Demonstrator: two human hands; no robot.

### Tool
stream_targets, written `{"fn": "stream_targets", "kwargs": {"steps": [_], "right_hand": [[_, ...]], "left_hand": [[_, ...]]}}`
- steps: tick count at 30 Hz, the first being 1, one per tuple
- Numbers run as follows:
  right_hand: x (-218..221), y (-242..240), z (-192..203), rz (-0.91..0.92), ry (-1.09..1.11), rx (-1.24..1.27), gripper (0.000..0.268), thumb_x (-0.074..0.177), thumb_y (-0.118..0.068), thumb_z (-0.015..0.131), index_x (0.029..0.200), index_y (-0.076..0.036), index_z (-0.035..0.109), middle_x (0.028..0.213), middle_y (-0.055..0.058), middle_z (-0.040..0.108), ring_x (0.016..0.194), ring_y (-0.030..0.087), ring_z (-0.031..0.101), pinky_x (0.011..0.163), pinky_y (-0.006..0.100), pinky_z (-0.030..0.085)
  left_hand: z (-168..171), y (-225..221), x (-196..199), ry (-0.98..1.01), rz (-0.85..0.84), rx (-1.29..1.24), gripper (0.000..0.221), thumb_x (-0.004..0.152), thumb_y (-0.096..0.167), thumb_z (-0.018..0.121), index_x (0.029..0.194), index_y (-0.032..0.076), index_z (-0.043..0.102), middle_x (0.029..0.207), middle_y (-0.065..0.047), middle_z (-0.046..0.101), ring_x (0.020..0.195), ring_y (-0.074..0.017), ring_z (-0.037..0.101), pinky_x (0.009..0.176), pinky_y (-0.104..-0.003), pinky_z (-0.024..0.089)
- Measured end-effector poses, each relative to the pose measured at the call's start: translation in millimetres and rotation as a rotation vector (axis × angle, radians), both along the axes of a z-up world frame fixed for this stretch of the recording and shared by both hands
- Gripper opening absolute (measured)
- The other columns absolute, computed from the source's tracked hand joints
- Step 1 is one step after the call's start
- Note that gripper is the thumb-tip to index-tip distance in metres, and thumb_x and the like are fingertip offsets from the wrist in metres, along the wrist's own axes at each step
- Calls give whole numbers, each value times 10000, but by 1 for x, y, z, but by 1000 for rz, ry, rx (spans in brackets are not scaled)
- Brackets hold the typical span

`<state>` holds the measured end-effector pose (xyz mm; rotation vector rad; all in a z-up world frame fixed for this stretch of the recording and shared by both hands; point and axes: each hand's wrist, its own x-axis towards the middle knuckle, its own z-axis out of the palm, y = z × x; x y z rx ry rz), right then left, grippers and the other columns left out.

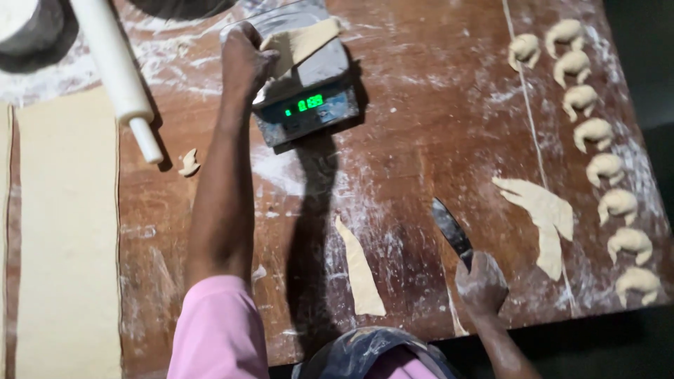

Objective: The person cuts rolled dough sheets into triangular pieces with a knife, weighs dough pieces on a scale, and rolls the triangles by hand into crescent-shaped croissants, placing finished croissants in a row on the floured table. They then stretch a new dough sheet flat, roll it thinner with a rolling pin, and begin cutting it into more triangles.

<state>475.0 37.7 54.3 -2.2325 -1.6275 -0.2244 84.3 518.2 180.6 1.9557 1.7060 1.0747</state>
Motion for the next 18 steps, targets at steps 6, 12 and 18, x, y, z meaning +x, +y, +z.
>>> {"fn": "stream_targets", "kwargs": {"steps": [6, 12, 18], "right_hand": [[-7, 1, 28, 16, 86, 54, 153, 861, -210, 704, 840, -95, 604, 804, 131, 614, 780, 373, 628, 679, 522, 495], [-5, -2, 63, 32, 228, 165, 91, 816, -150, 695, 875, -113, 635, 825, 118, 643, 795, 375, 640, 693, 514, 506], [17, -7, 6, 56, 270, 318, 150, 826, -104, 719, 927, -98, 609, 828, 121, 637, 781, 364, 651, 706, 489, 521]], "left_hand": [[108, -92, 58, -458, -377, -165, 340, 899, 34, 804, 1115, 14, 542, 883, -174, 706, 701, -215, 755, 542, -317, 617], [102, -144, 76, -560, -464, -297, 279, 1011, 44, 761, 1261, -20, 655, 942, -113, 682, 760, -147, 649, 664, -290, 548], [49, -165, 134, -842, -416, -393, 225, 1025, 15, 712, 1239, -20, 654, 1026, -117, 713, 827, -196, 704, 712, -308, 601]]}}
